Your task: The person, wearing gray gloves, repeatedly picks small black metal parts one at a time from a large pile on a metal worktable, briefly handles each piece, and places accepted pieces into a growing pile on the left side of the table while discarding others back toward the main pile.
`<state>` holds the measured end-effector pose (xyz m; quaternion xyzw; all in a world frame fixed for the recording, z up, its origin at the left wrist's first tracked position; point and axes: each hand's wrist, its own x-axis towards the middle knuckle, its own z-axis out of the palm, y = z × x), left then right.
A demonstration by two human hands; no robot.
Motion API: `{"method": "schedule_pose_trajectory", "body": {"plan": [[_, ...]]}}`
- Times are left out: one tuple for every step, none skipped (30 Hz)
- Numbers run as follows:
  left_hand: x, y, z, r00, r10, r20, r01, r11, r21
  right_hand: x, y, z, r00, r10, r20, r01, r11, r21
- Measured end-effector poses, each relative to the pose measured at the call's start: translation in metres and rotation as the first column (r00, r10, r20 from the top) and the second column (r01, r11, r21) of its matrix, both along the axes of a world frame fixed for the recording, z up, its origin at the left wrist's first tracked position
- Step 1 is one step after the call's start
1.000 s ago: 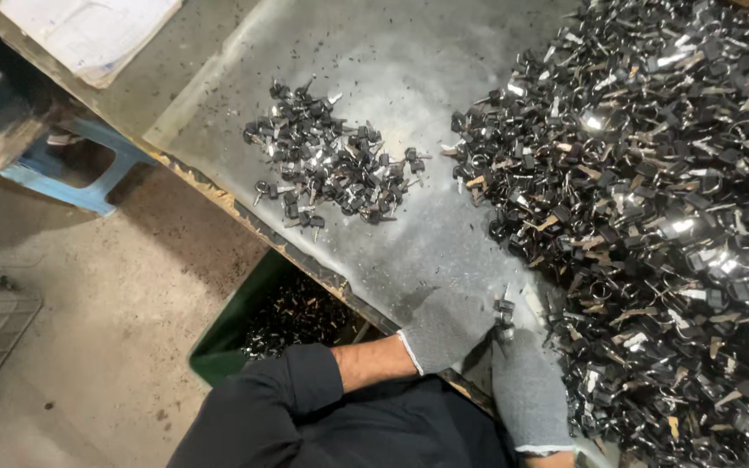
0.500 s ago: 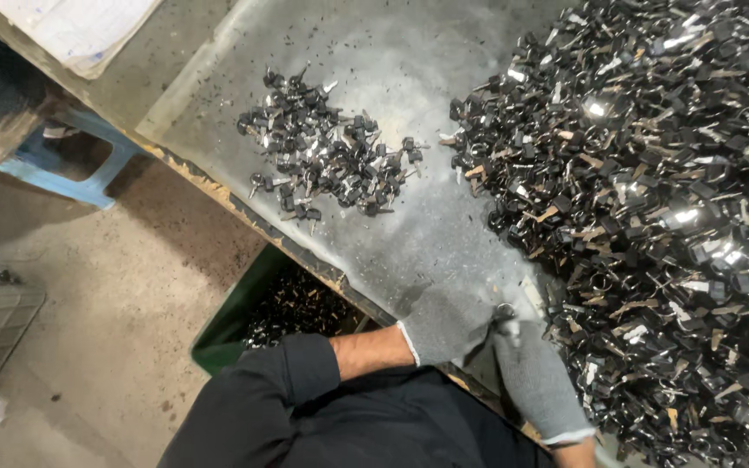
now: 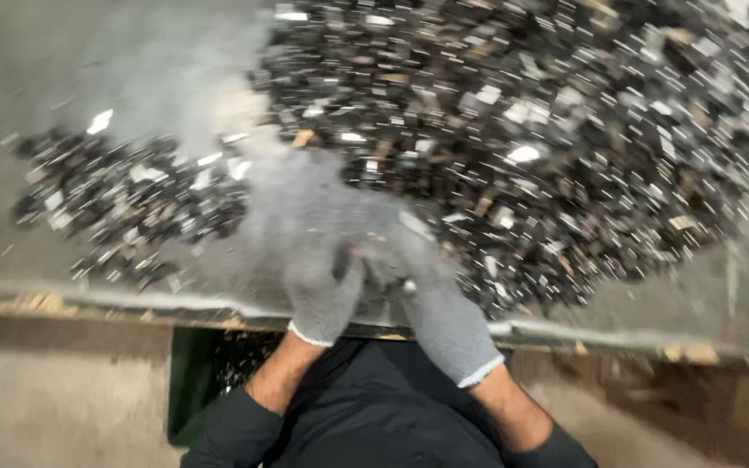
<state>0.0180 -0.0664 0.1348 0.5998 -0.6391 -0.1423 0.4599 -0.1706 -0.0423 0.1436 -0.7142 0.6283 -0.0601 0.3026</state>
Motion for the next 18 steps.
{"method": "schedule_pose_trajectory", "body": {"plan": [[-0.013,-0.007,0.002,0.985,-0.171,-0.015,0.172,0.981,0.095,-0.004,0.005,-0.005,0.992,0.049,-0.120,-0.042,0.997,0.065],[-0.027,-0.016,0.003,0.947,-0.319,-0.033,0.320,0.930,0.180,-0.007,0.007,-0.011,0.966,0.121,-0.226,-0.093,0.987,0.132],[-0.039,-0.025,0.004,0.891,-0.451,-0.056,0.448,0.854,0.262,-0.011,0.008,-0.016,0.964,0.151,-0.218,-0.129,0.986,0.109],[-0.050,-0.036,0.004,0.880,-0.470,0.063,0.438,0.856,0.275,-0.014,0.010,-0.020,0.960,0.187,-0.209,-0.172,0.981,0.089],[-0.059,-0.048,0.003,0.859,-0.479,0.178,0.421,0.861,0.286,-0.017,0.011,-0.022,0.952,0.231,-0.203,-0.220,0.973,0.072],[-0.064,-0.056,0.001,0.828,-0.480,0.290,0.401,0.868,0.292,-0.019,0.011,-0.022,0.959,0.219,-0.182,-0.221,0.975,0.009],[-0.065,-0.061,0.000,0.806,-0.509,0.301,0.426,0.853,0.300,-0.020,0.012,-0.020,0.965,0.207,-0.160,-0.218,0.974,-0.057],[-0.063,-0.065,-0.003,0.783,-0.537,0.313,0.452,0.837,0.307,-0.021,0.011,-0.018,0.971,0.194,-0.137,-0.212,0.969,-0.125],[-0.060,-0.066,-0.006,0.763,-0.562,0.320,0.473,0.822,0.317,-0.022,0.011,-0.014,0.980,0.176,-0.091,-0.185,0.977,-0.102],[-0.056,-0.063,-0.009,0.770,-0.524,0.365,0.445,0.850,0.283,-0.022,0.012,-0.010,0.986,0.159,-0.045,-0.162,0.984,-0.076],[-0.051,-0.059,-0.013,0.772,-0.484,0.412,0.417,0.875,0.246,-0.022,0.011,-0.006,0.990,0.138,0.004,-0.138,0.989,-0.052],[-0.046,-0.054,-0.017,0.769,-0.443,0.461,0.390,0.896,0.210,-0.022,0.009,-0.004,0.989,0.144,-0.029,-0.144,0.990,0.006],[-0.043,-0.049,-0.021,0.782,-0.411,0.468,0.406,0.906,0.118,-0.022,0.006,-0.003,0.987,0.152,-0.059,-0.148,0.987,0.067],[-0.040,-0.043,-0.024,0.795,-0.381,0.471,0.417,0.908,0.029,-0.023,0.004,-0.003,0.982,0.165,-0.088,-0.153,0.979,0.133],[-0.038,-0.037,-0.027,0.808,-0.353,0.472,0.429,0.902,-0.058,-0.023,0.001,-0.005,0.981,0.176,-0.080,-0.162,0.974,0.159],[-0.037,-0.031,-0.030,0.817,-0.393,0.422,0.426,0.905,0.017,-0.025,-0.004,-0.009,0.981,0.180,-0.072,-0.165,0.969,0.185],[-0.037,-0.026,-0.031,0.824,-0.431,0.368,0.429,0.898,0.092,-0.025,-0.007,-0.012,0.982,0.179,-0.065,-0.162,0.964,0.209],[-0.037,-0.023,-0.032,0.829,-0.466,0.309,0.436,0.885,0.163,-0.026,-0.007,-0.014,0.977,0.159,-0.143,-0.142,0.982,0.125]]}}
